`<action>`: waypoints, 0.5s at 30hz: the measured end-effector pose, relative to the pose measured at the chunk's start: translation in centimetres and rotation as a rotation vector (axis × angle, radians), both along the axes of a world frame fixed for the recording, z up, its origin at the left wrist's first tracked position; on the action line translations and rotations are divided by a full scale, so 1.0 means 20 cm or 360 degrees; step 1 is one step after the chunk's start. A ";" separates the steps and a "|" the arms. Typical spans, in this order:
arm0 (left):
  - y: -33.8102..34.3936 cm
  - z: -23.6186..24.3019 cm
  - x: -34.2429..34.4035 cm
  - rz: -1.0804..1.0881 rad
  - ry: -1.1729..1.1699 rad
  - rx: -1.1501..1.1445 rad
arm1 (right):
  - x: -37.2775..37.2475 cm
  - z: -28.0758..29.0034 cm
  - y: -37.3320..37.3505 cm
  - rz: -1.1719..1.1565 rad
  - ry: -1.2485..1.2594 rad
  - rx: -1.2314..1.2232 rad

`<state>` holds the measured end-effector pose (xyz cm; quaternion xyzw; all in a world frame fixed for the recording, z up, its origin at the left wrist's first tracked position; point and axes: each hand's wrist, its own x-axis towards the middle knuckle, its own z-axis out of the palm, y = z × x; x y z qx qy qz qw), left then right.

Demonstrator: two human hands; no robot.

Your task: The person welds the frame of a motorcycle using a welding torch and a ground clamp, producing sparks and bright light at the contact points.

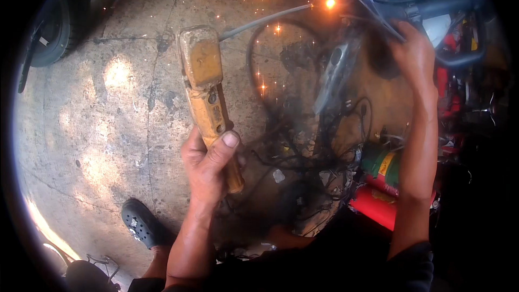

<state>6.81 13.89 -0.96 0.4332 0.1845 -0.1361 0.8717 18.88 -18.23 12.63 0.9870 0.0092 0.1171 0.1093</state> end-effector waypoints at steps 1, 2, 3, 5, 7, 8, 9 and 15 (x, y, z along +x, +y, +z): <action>0.01 0.00 0.00 -0.0050 -0.0024 0.0016 | 0.00 0.00 0.00 0.0034 -0.0012 0.0004; 0.01 0.00 0.00 -0.0100 -0.0049 0.0032 | 0.00 0.00 -0.01 0.0038 -0.0006 -0.0002; 0.01 0.00 0.00 -0.0096 -0.0043 0.0030 | 0.00 0.00 -0.02 0.0055 0.0003 0.0013; 0.01 0.01 0.01 -0.0114 -0.0014 0.0077 | 0.01 0.00 -0.03 0.0074 0.0016 0.0029; 0.01 0.00 0.02 -0.0119 -0.0018 0.0067 | 0.01 -0.01 -0.03 0.0105 -0.0001 0.0020; 0.01 0.00 0.02 -0.0126 -0.0027 0.0057 | 0.01 0.00 -0.02 0.0107 0.0002 0.0022; 0.01 0.00 0.02 -0.0128 -0.0024 0.0058 | 0.01 0.01 -0.01 0.0120 0.0019 0.0022; -0.04 0.00 0.05 -0.0125 0.0008 0.0104 | 0.00 0.01 -0.03 0.0207 0.0037 -0.0017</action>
